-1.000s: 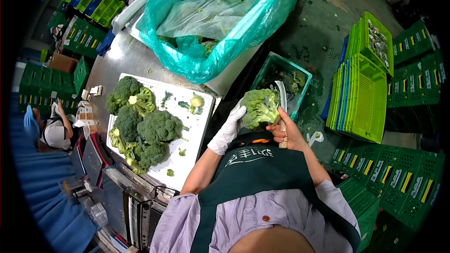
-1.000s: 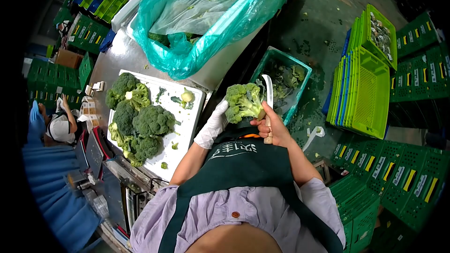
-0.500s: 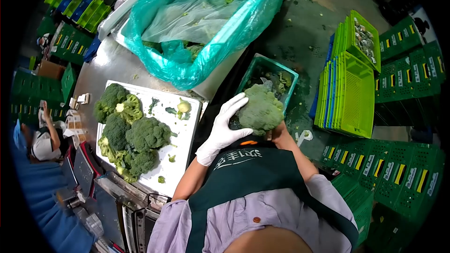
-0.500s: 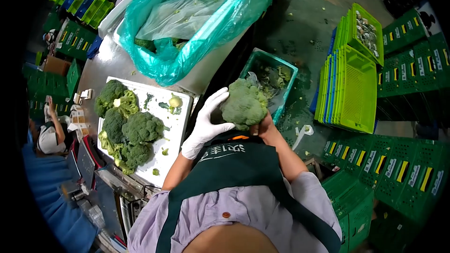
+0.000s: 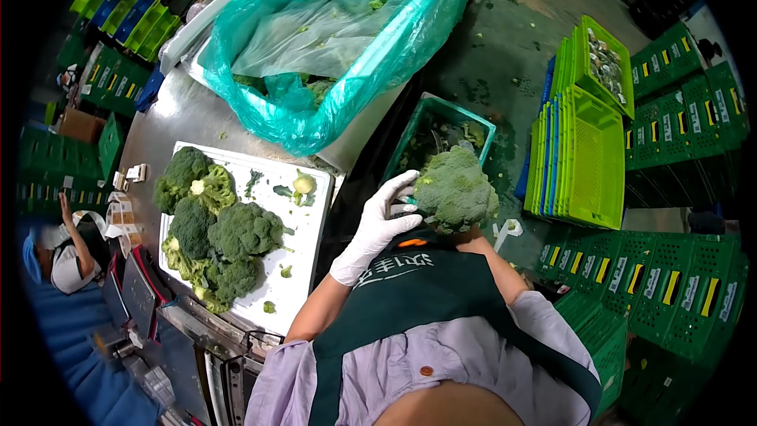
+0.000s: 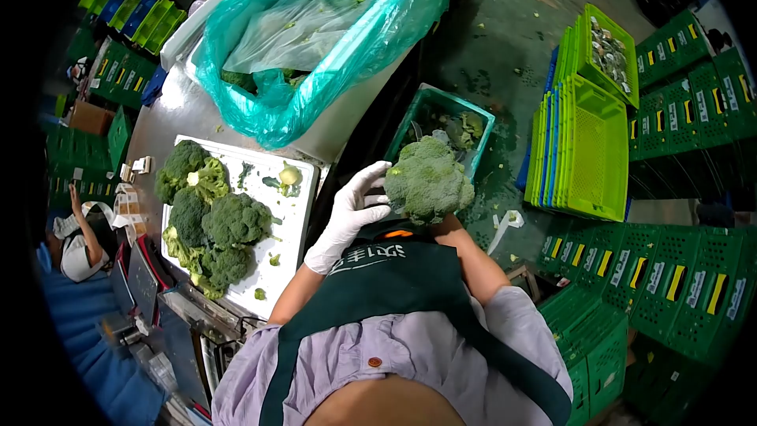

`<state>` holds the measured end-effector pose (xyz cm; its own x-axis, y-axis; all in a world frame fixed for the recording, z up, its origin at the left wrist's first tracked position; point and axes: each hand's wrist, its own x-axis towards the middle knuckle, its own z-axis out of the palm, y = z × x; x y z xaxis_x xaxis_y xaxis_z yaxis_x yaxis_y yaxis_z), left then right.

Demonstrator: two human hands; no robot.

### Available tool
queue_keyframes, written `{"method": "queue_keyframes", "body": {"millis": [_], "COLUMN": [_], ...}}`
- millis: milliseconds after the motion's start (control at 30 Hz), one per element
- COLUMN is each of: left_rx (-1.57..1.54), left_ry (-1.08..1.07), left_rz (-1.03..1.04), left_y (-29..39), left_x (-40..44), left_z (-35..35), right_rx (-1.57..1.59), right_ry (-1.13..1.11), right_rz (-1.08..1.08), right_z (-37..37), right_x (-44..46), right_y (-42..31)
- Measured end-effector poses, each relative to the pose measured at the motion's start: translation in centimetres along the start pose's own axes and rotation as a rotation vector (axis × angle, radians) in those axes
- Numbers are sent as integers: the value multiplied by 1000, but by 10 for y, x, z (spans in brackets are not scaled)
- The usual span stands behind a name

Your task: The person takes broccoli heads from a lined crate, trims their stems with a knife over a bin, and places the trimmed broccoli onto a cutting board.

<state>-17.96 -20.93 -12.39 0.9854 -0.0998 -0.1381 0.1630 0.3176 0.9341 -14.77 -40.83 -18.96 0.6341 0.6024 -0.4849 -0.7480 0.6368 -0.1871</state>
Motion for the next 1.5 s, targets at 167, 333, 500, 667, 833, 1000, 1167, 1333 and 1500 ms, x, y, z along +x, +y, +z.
{"method": "queue_keyframes", "body": {"millis": [167, 333, 500, 667, 833, 1000, 1167, 1333, 1500], "left_rx": [-69, -121, -186, -215, -193, -163, -141, -169, -254], "left_ry": [41, 69, 10, -111, -172, -142, 17, 76, 73], "left_rz": [-101, -84, -31, -102, -65, -52, -149, -219, -319], "left_y": [5, 6, 3, 9, 9, 9, 10, -6, -6], "left_x": [0, 2, 0, -9, -11, -12, -10, -5, 3], "left_z": [9, 6, 8, 23, 29, 34, 42, 37, 29], "right_rx": [-20, -35, -44, -66, -87, -99, -103, -109, -116], "right_ry": [-1, -4, -5, 10, 29, 42, 48, 49, 46], "right_rz": [33, 45, 42, 4, -29, -37, -32, -25, -9], "right_z": [-1, -1, -3, -2, -2, -3, -3, -2, -1], "right_x": [0, 2, 1, 1, -1, -3, -4, -5, -2], "right_y": [5, 6, 5, -8, -16, -18, -19, -18, -17]}}
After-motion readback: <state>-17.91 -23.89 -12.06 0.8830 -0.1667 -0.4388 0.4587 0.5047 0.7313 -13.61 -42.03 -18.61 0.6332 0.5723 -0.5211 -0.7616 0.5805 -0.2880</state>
